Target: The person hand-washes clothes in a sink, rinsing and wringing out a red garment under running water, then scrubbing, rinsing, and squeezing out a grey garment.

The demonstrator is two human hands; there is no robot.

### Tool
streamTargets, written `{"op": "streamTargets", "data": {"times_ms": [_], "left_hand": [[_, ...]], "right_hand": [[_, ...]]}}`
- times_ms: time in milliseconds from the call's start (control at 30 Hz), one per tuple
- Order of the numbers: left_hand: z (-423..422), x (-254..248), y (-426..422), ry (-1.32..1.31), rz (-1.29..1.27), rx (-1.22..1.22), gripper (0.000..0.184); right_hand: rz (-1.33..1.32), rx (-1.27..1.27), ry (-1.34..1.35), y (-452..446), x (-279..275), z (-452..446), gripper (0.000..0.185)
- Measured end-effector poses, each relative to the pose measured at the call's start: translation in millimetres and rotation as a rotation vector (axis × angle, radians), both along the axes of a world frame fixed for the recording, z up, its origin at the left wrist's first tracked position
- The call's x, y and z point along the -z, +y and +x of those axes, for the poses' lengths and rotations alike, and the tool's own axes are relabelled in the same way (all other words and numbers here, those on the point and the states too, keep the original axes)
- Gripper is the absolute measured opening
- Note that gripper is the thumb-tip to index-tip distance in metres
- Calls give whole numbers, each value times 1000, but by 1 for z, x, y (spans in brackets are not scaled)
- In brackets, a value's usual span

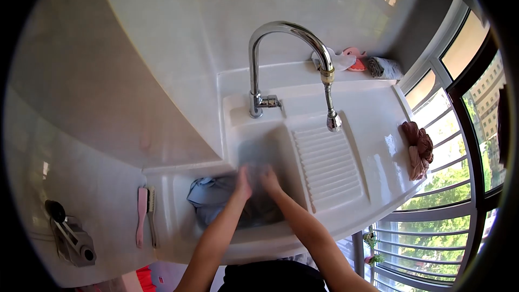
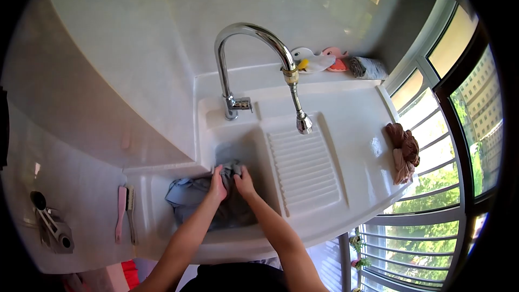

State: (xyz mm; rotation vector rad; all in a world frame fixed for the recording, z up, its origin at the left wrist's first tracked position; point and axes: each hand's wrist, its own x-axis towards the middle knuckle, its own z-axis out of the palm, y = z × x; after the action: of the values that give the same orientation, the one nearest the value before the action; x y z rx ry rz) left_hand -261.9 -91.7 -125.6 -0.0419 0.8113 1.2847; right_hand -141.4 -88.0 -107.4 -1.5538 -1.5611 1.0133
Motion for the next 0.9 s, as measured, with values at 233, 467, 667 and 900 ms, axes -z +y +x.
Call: {"op": "streamTargets", "data": {"times_ms": [233, 467, 667, 900], "left_hand": [[11, -91, -13, -47, 95, 257, 33], [-2, -40, -12, 138, -40, 366, 34], [3, 0, -5, 1254, 86, 223, 44], [12, 33, -8, 769, 26, 94, 28]], "right_hand": [[174, -193, -247, -43, -128, -23, 33], [-12, 119, -347, 38, -61, 2, 31], [196, 160, -535, 17, 1, 7, 54], [-108, -209, -681, 18, 36, 15, 43]]}}
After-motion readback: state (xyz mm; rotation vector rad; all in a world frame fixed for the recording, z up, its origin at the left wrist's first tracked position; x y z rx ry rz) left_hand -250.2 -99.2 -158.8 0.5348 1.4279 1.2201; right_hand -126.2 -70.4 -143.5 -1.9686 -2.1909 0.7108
